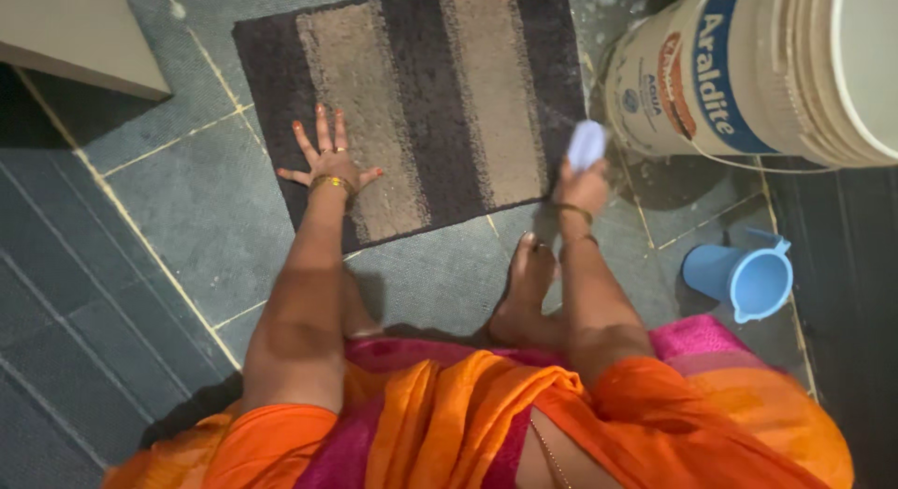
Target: The person scrubs a small rug using a brush and soapy water, then rinses it in a bucket of water before continuing to scrub the surface.
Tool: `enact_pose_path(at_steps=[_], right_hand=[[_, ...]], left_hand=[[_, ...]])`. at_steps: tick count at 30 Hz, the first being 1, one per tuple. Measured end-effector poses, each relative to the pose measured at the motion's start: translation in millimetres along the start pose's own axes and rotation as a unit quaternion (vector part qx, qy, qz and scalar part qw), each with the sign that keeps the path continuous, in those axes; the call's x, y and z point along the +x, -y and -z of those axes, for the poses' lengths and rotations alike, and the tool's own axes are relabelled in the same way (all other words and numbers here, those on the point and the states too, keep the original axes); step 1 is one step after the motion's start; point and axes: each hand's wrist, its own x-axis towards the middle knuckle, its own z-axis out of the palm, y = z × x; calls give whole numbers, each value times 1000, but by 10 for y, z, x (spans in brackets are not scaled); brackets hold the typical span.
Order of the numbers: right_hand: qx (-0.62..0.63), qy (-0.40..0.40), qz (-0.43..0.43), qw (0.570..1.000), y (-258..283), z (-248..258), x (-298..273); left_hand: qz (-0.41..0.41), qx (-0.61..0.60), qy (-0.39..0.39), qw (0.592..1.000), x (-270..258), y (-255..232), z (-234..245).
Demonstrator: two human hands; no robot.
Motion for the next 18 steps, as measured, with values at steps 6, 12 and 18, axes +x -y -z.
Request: enact_pose_path(at_steps=[6, 12, 18], right_hand=[[44, -21, -99, 994, 197, 29, 2], [46, 154, 253, 954, 1445, -182, -917], [115, 133, 530, 829, 1546, -485, -1202]], left_hand=[[6, -2, 4, 1000, -42, -16, 35], [13, -12, 2, 1000, -58, -21, 24], [7, -10, -2, 1000, -10, 9, 19]])
